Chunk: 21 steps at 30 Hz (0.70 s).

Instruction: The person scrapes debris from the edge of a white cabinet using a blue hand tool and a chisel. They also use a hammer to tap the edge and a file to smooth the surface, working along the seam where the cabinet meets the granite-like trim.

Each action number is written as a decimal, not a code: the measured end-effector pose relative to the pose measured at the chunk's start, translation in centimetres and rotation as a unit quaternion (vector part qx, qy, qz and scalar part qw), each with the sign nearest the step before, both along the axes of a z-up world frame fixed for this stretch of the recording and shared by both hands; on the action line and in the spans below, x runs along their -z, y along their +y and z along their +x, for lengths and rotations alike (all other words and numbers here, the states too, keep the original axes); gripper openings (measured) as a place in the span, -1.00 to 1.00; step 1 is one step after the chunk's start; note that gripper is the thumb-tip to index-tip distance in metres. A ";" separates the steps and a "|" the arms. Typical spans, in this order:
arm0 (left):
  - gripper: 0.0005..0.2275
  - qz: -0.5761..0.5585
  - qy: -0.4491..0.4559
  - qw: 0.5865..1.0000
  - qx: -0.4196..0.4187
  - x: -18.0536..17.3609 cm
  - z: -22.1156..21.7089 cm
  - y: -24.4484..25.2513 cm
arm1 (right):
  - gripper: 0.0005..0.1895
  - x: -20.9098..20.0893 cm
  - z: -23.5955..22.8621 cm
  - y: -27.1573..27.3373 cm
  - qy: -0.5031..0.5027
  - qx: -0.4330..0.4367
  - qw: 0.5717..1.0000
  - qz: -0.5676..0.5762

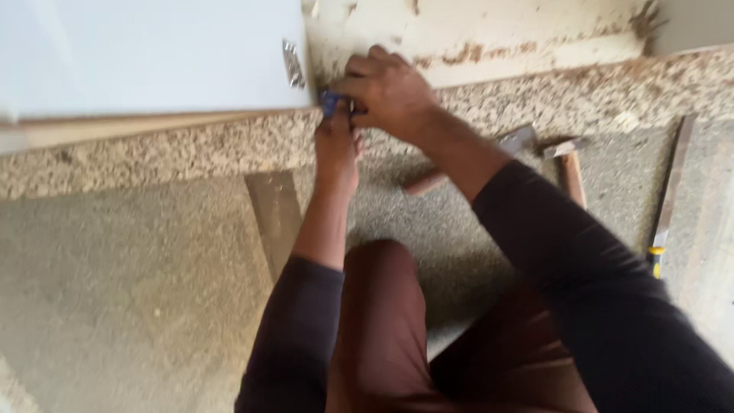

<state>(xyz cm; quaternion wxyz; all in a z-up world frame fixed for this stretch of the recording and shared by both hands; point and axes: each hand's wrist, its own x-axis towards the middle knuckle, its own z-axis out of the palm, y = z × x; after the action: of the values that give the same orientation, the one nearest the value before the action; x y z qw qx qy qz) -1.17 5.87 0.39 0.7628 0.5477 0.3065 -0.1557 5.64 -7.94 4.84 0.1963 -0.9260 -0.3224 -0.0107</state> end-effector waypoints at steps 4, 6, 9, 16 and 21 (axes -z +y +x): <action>-0.70 0.001 0.034 0.999 -0.016 1.1 -0.4 -5.9 | -0.46 -0.8 -1.0 -6.0 -0.017 0.014 0.999 0.024; -0.62 -0.033 -0.074 0.996 0.040 1.4 -1.1 -12.1 | -0.48 -2.7 -2.3 -11.7 0.008 0.033 0.999 0.029; -0.65 -0.016 -0.036 0.994 0.106 0.2 0.2 -19.6 | -0.43 -6.4 -3.4 -19.6 0.019 0.089 0.995 -0.048; -0.75 -0.158 0.261 0.952 0.001 -2.2 0.3 -12.0 | -0.56 -2.9 -2.5 -11.8 0.015 0.056 0.998 -0.034; -0.69 0.020 0.001 1.000 -0.007 0.3 -0.5 -1.8 | -0.45 -0.5 -0.5 -2.0 -0.007 0.018 1.000 0.000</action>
<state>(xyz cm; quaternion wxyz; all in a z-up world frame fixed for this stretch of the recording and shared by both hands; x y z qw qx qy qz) -1.66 4.10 0.06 0.7524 0.5603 0.3145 -0.1450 5.10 -9.89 5.33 0.1940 -0.9315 -0.3070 -0.0204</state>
